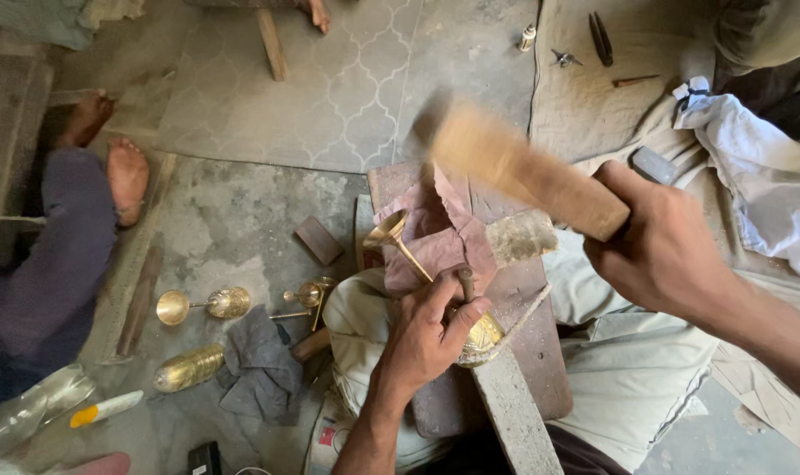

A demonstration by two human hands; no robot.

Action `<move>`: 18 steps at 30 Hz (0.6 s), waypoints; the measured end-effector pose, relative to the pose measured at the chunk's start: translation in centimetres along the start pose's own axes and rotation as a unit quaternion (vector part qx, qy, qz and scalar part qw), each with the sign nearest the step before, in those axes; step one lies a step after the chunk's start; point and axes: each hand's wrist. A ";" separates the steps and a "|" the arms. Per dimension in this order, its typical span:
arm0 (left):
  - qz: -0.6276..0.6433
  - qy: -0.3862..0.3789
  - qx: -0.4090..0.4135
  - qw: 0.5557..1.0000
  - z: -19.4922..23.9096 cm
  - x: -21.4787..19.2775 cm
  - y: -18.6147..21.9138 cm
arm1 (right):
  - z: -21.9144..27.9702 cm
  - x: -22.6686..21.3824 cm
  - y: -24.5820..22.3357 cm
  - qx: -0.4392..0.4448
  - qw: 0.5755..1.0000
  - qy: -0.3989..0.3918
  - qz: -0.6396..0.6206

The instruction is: The person hammers a brass candlestick base with a wooden mallet while holding a metal punch against the surface. The person repeatedly strikes the punch to shape or texture the metal base.

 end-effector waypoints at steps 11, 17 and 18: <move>0.099 0.102 0.027 0.990 0.2 0.0 -0.6 | 1.3 -2.0 -1.9 -0.078 0.984 0.085 0.133; 0.065 0.062 0.013 0.996 -0.1 0.1 -0.6 | 0.9 -3.3 -2.7 0.164 0.963 -0.155 0.148; 0.020 0.059 0.032 0.998 0.0 0.3 -0.4 | 0.9 -3.5 -2.7 0.141 0.978 -0.113 0.104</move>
Point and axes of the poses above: each hand's wrist, its own z-axis away from the middle knuckle, its own x-axis out of the palm, y = z × x
